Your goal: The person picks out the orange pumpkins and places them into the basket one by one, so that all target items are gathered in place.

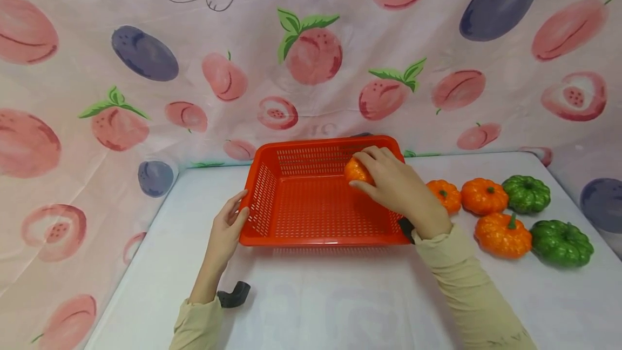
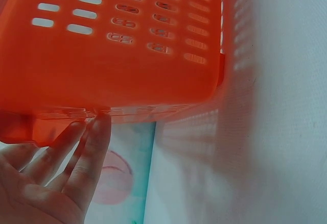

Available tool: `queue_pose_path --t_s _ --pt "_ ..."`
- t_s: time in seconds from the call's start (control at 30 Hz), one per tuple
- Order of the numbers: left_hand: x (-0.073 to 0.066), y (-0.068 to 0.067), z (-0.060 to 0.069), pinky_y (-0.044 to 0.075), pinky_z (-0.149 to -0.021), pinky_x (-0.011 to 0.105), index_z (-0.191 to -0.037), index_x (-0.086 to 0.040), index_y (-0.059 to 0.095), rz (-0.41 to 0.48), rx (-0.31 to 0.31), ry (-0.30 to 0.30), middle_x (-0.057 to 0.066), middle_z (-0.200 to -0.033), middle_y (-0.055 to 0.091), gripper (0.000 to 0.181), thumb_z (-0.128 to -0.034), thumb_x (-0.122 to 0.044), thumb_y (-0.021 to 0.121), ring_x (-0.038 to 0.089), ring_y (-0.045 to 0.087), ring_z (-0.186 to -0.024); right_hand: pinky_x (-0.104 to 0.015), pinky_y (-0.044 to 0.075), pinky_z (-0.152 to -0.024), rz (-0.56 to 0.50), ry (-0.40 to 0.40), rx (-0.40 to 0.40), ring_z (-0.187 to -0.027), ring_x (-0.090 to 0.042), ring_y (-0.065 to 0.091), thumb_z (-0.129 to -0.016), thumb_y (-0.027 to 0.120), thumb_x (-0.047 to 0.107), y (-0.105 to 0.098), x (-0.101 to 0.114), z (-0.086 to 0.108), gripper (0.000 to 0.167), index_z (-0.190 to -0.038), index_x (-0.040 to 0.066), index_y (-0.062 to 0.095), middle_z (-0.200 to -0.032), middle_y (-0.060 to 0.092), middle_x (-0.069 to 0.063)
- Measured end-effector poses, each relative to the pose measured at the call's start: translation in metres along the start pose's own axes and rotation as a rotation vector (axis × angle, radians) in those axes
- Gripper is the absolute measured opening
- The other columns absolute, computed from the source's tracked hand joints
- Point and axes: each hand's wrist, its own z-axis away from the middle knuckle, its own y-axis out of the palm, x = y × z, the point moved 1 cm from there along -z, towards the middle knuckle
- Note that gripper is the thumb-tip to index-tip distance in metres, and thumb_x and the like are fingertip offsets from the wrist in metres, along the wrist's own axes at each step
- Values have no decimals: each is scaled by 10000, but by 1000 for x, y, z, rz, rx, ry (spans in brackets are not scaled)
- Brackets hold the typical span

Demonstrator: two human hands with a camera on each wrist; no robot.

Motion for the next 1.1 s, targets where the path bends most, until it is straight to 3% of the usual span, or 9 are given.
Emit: queue_pose_path --t_s 1.1 --pt "0 0 0 576 -879 440 -1455 -180 502 32 9 -15 139 -1425 545 438 -1020 -177 560 335 618 -1165 -493 549 -875 -1 5 67 -1128 -333 521 -923 705 357 20 -1 -27 584 -1346 -13 545 -1322 536 -204"
